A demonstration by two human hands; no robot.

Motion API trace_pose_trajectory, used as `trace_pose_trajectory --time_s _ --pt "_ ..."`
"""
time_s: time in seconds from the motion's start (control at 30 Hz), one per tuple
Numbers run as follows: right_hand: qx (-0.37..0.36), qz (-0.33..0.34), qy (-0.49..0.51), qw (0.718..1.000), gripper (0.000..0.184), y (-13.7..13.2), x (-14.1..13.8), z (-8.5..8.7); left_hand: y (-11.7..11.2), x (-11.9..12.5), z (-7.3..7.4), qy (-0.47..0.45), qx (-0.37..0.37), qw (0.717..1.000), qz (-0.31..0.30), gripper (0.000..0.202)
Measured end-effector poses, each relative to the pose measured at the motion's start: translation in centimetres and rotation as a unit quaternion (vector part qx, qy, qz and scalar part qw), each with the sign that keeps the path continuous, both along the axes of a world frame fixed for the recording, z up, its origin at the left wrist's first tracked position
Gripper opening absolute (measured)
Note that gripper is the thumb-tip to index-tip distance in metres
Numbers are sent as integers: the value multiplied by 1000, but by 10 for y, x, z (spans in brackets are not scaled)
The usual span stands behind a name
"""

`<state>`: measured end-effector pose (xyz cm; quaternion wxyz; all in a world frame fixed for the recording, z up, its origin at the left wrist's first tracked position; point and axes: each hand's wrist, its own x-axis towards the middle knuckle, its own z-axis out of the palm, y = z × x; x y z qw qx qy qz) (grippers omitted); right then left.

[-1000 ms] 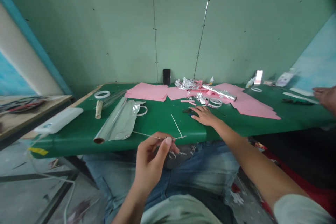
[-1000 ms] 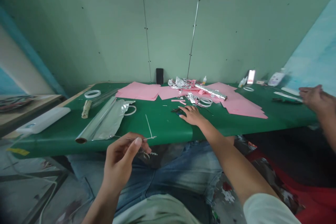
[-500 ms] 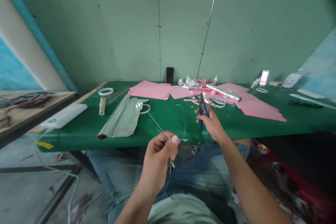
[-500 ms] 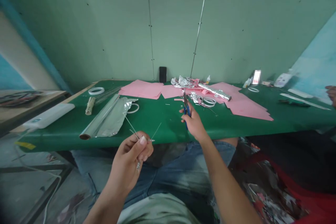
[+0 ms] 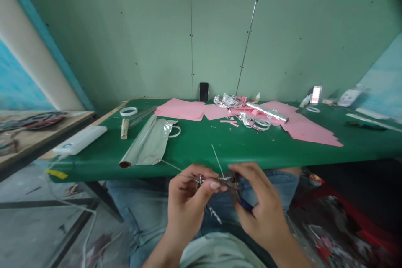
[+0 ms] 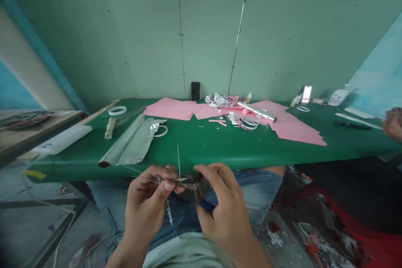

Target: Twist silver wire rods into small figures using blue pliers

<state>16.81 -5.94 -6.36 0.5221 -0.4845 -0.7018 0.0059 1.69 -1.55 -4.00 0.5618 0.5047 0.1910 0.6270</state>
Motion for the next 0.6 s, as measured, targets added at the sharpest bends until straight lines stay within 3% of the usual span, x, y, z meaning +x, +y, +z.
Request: trace_pose_trajectory --time_s 0.2,0.6 --pt "52 -62 -58 995 60 -4 -1 2 2 0 -1 -19 49 999 -7 4" --pt "89 -67 -86 990 64 -2 0 4 2 -2 3 22 7 1000 -16 5"
